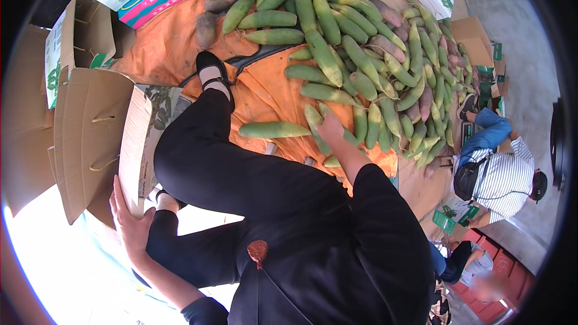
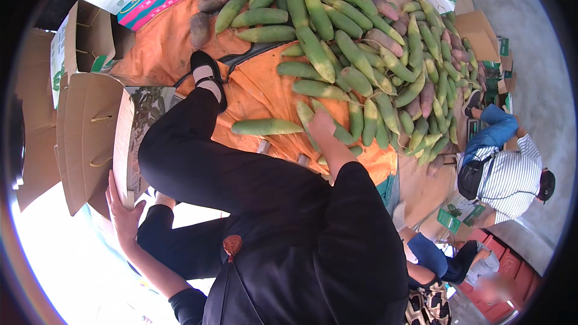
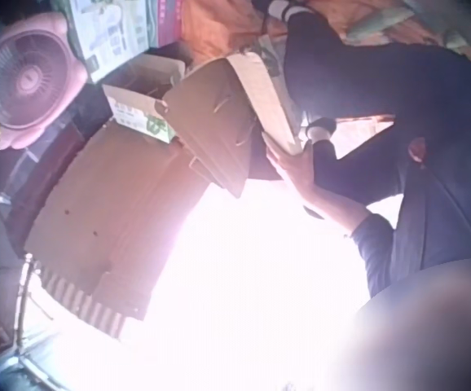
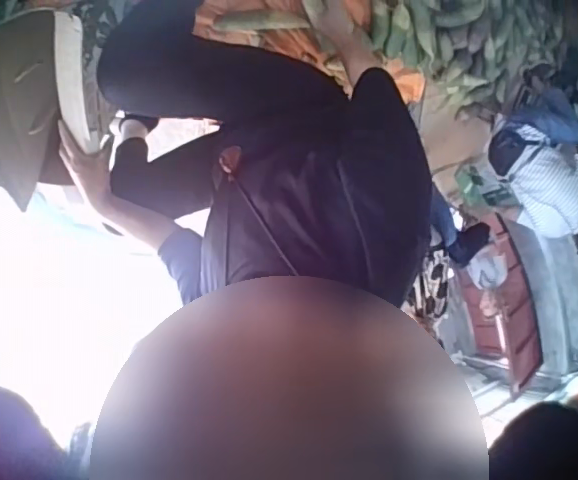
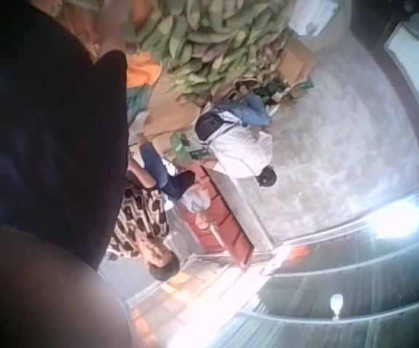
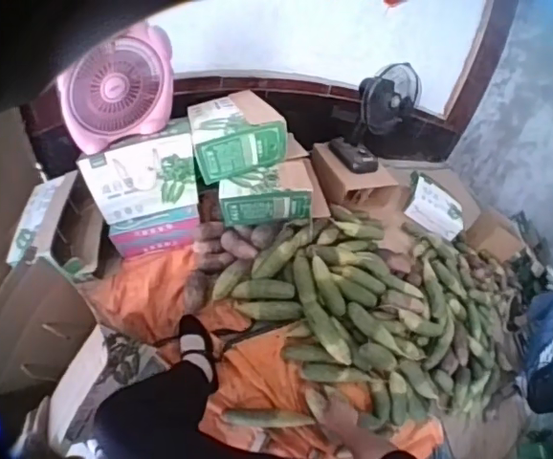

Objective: The recorder is packing vegetables into cardboard boxes, weighing them on a scale, and organizing them on the floor.

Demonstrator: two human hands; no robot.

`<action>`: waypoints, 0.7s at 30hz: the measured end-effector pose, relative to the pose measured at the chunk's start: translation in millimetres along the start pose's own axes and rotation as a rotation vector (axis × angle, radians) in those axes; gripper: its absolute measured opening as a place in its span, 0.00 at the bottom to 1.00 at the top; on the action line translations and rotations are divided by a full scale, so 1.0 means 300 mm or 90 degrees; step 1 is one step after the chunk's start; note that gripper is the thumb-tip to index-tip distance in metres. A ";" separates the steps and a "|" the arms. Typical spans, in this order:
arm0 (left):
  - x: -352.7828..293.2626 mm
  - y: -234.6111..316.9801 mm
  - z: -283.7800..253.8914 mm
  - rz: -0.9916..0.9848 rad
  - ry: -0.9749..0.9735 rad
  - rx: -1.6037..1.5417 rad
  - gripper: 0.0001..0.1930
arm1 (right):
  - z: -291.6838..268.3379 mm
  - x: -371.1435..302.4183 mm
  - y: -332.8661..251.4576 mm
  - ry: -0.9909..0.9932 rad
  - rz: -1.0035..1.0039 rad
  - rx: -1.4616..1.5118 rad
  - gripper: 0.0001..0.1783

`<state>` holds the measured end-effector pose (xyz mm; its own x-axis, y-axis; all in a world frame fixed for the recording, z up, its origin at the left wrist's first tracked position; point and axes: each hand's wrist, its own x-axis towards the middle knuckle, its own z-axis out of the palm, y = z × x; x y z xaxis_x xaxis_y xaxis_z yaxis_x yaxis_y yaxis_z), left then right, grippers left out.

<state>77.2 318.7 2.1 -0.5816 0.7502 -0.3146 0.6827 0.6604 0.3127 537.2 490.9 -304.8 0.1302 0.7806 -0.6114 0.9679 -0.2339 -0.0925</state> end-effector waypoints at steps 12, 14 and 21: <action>0.008 0.016 -0.023 -0.003 -0.001 0.045 0.52 | 0.085 -0.035 -0.110 -0.039 0.017 -0.091 0.39; -0.001 0.006 -0.027 0.004 0.006 0.058 0.52 | 0.092 -0.051 -0.119 -0.046 -0.054 -0.142 0.39; -0.008 -0.019 -0.038 0.035 0.017 0.076 0.54 | 0.007 0.002 -0.072 0.070 -0.337 -0.002 0.34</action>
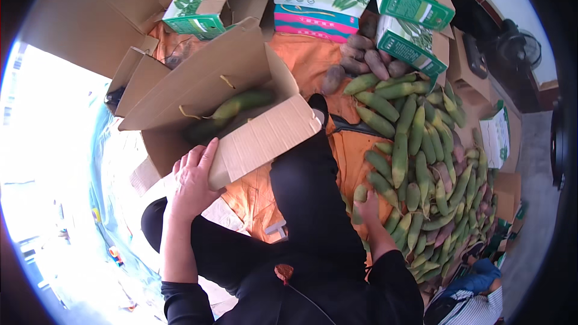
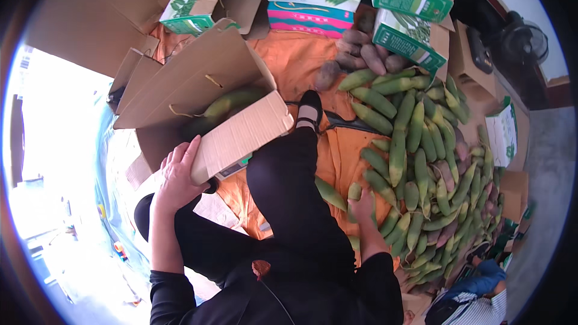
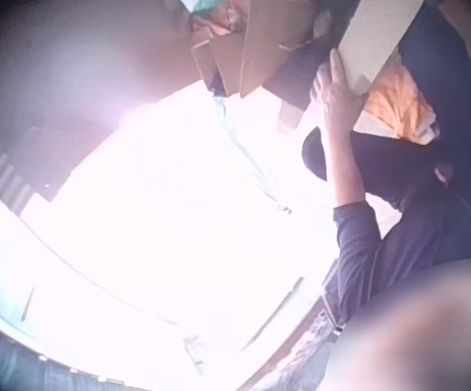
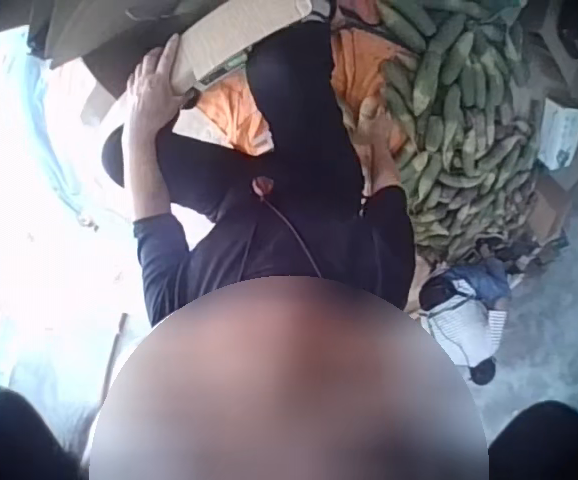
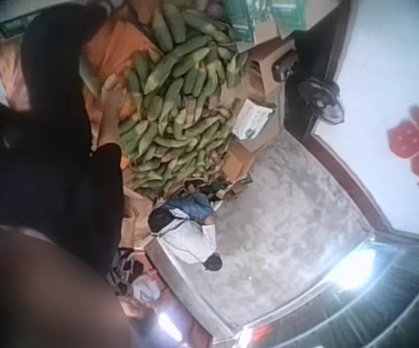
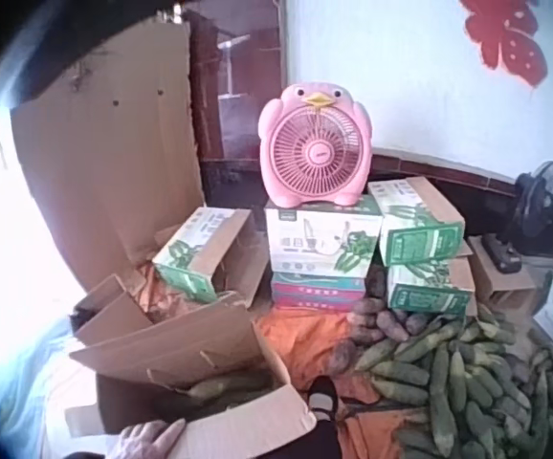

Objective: The recorder is packing vegetables into cardboard boxes, weighing them on a scale, and organizing them on the floor.

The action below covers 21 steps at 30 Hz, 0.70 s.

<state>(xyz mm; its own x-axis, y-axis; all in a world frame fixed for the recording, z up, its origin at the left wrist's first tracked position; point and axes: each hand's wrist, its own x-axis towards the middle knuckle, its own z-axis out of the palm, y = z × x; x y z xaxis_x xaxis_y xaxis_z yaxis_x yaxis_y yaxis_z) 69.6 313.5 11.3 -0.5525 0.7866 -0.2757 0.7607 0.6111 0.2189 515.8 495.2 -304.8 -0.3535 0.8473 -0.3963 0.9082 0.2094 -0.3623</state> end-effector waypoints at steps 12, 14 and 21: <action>-0.011 -0.021 -0.008 -0.005 -0.005 0.013 0.54 | -0.813 0.235 -0.996 0.178 -0.491 0.515 0.34; -0.009 -0.015 -0.007 0.001 -0.006 0.011 0.53 | -0.894 0.205 -1.170 0.197 -0.626 0.518 0.34; -0.009 -0.010 -0.005 -0.012 -0.006 0.011 0.54 | -0.780 0.111 -1.582 0.186 -0.859 0.309 0.32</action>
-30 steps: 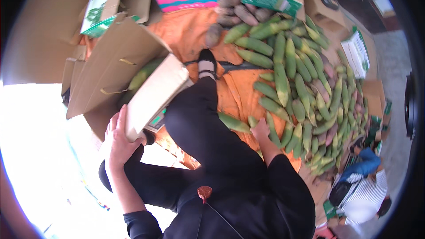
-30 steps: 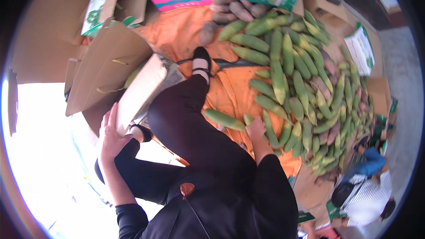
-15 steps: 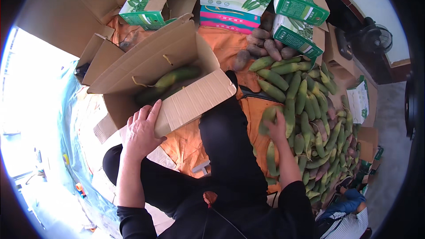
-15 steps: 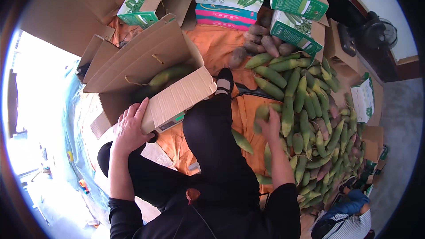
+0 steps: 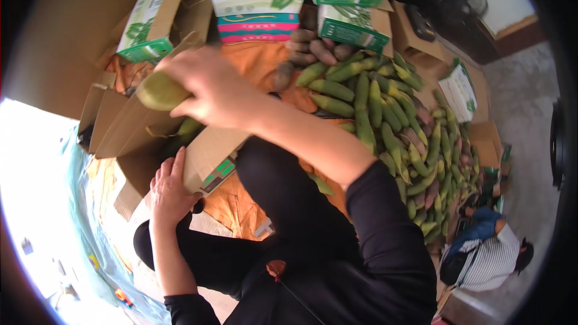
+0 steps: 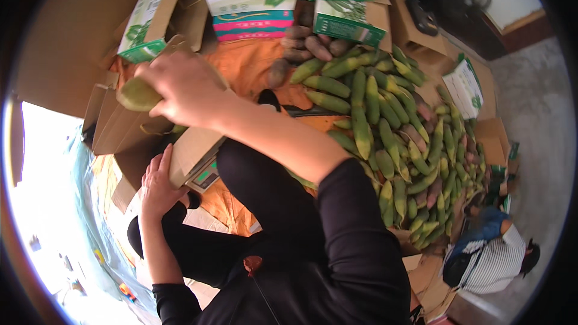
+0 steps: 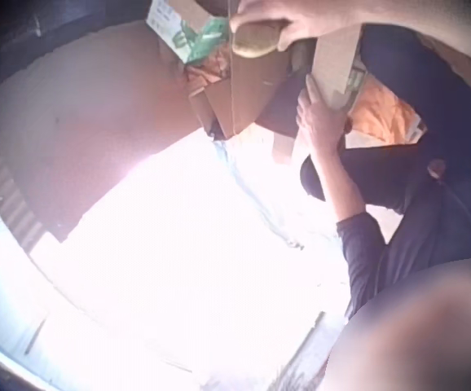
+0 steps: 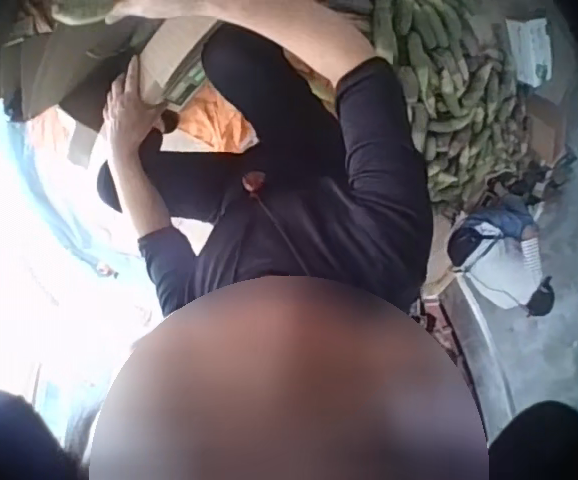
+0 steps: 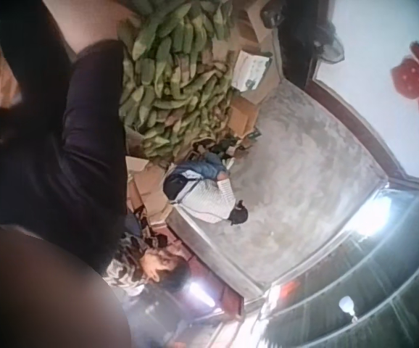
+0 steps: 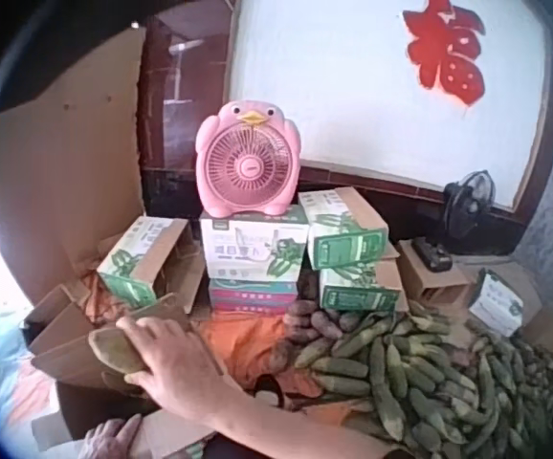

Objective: The recorder is packing vegetables into cardboard boxes, weighing them on a scale, and organizing them on the floor.

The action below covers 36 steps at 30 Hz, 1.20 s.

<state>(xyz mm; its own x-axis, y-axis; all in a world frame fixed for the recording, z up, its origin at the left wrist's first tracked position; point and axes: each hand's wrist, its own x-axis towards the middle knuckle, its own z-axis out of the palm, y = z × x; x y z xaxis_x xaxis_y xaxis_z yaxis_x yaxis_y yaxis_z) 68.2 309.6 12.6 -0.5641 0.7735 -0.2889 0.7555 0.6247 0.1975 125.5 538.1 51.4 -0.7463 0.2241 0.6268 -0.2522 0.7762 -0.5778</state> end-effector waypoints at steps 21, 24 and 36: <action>0.007 0.001 0.035 0.028 -0.003 -0.011 0.55 | -0.113 -0.581 0.208 0.197 0.378 0.122 0.09; 0.013 0.009 0.040 0.027 -0.006 -0.026 0.55 | -0.160 -0.825 0.279 0.244 0.545 0.092 0.07; 0.024 0.003 0.054 0.027 -0.015 -0.063 0.54 | -0.051 -1.480 0.223 -0.312 0.760 -0.199 0.12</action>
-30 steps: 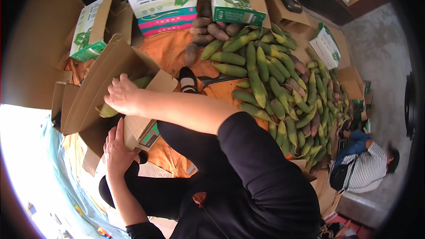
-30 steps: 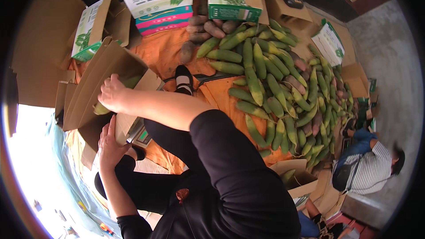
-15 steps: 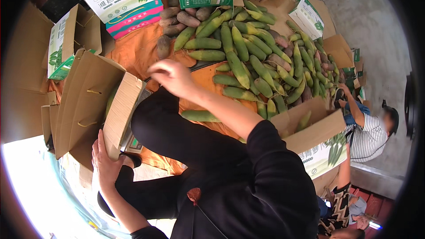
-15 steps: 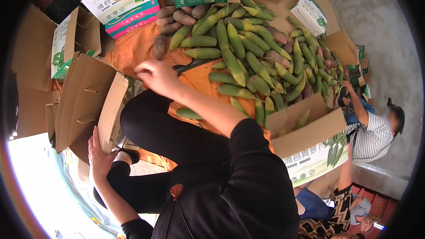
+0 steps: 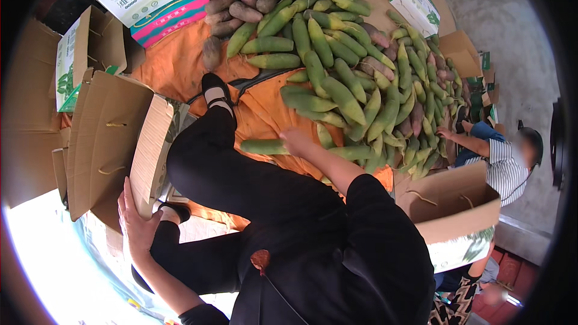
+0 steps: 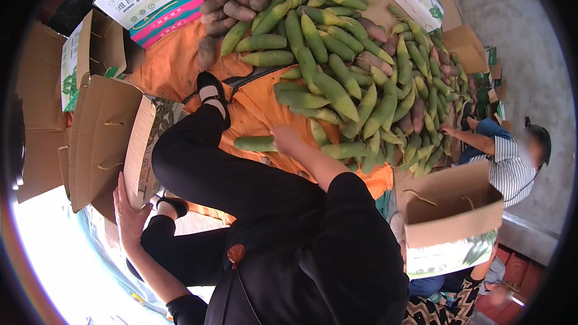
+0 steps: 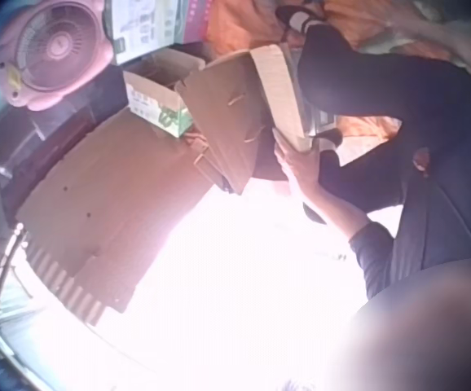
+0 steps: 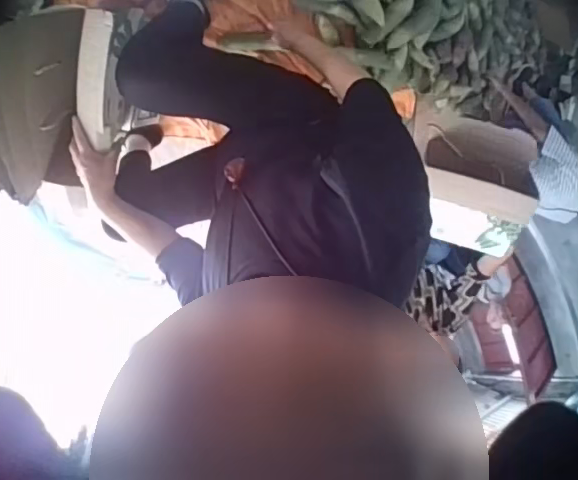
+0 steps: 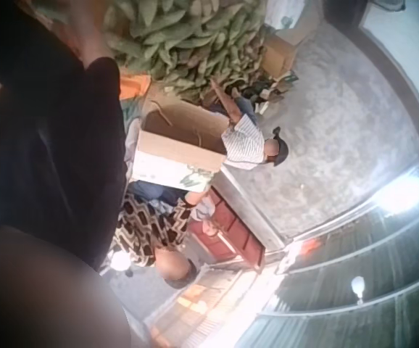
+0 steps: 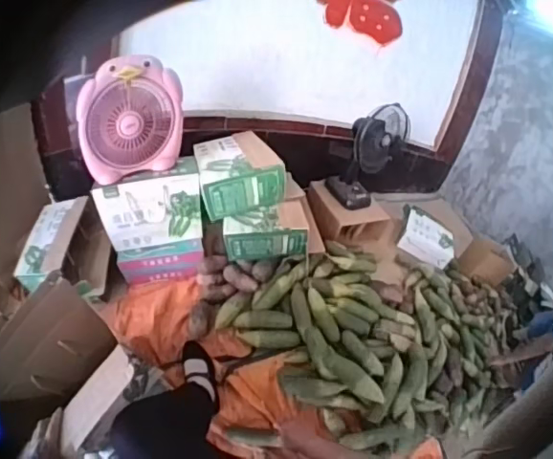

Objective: The recorder is packing vegetables into cardboard boxes, weighing them on a scale, and organizing them on the floor.

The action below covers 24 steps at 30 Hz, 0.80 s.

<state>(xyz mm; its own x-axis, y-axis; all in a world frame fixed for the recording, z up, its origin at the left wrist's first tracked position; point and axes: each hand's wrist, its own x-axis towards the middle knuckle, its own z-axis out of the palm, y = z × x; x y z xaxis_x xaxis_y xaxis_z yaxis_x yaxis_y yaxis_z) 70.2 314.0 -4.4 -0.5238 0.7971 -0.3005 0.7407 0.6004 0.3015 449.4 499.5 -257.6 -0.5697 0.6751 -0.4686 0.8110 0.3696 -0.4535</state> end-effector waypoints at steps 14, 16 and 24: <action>-0.007 0.007 -0.004 -0.008 0.004 -0.013 0.53 | -0.187 -0.143 0.244 0.310 0.273 -0.085 0.20; -0.008 0.012 -0.012 -0.002 -0.008 -0.010 0.53 | -0.225 -0.124 0.277 0.369 0.390 -0.098 0.31; -0.001 0.057 -0.046 -0.044 -0.002 0.021 0.52 | -0.173 -0.006 0.405 0.266 0.428 -0.077 0.46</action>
<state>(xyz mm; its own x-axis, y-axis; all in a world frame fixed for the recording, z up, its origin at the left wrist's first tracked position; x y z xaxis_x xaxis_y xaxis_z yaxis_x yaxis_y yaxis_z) 77.0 324.9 13.4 -0.5733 0.7533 -0.3224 0.7158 0.6519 0.2503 555.8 576.3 -272.5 0.1238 0.9523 -0.2788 0.9853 -0.1512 -0.0790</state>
